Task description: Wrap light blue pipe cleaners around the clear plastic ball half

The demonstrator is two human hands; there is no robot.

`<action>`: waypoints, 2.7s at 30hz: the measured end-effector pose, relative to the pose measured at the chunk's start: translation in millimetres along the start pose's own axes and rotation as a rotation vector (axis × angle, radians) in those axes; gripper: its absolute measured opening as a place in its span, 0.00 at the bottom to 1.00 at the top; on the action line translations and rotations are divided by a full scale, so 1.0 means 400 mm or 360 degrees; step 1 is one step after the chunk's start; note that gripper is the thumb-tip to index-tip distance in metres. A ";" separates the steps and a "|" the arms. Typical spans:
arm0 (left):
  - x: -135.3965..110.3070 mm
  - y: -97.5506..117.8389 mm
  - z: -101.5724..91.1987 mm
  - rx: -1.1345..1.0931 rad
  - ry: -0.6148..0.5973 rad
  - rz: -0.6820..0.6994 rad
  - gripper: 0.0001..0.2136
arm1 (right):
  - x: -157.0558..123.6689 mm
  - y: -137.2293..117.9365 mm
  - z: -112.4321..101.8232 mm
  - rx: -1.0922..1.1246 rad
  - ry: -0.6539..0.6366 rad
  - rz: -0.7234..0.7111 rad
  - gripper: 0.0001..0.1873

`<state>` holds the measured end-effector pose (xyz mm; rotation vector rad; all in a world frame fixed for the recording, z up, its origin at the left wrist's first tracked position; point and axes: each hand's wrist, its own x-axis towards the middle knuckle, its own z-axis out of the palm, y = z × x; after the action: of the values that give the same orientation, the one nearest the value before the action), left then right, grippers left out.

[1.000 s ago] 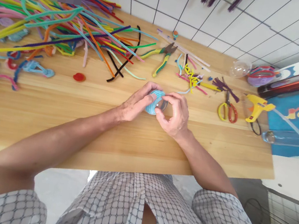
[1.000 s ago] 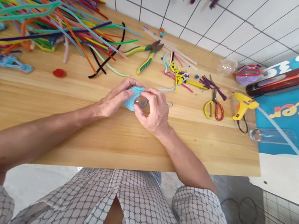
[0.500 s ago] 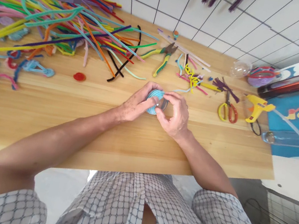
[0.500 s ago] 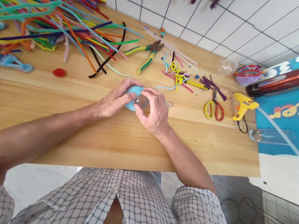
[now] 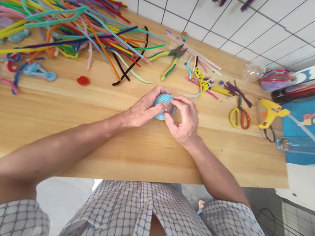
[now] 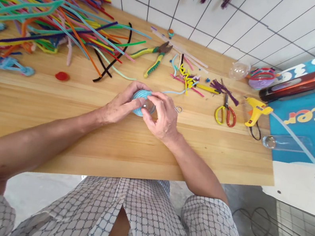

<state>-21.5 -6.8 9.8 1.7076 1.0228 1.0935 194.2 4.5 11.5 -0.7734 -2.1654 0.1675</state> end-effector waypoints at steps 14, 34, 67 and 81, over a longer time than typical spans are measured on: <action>0.001 -0.002 -0.001 0.0000 0.0017 -0.0012 0.20 | 0.001 -0.002 0.000 -0.0123 -0.0044 0.0033 0.19; -0.001 -0.002 -0.001 -0.0027 0.0008 -0.0012 0.20 | -0.001 0.001 0.003 -0.0142 -0.0041 0.0035 0.19; -0.003 0.000 -0.011 -0.0048 -0.0058 -0.0027 0.23 | -0.001 0.006 0.003 -0.0042 -0.0035 -0.0038 0.25; 0.001 0.010 -0.008 0.0037 0.0000 -0.0095 0.25 | 0.000 0.006 0.000 -0.0022 -0.0049 -0.0058 0.25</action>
<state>-23.7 -7.1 14.4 1.6849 1.0836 1.0473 195.1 6.4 10.5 -0.7435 -2.2101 0.1466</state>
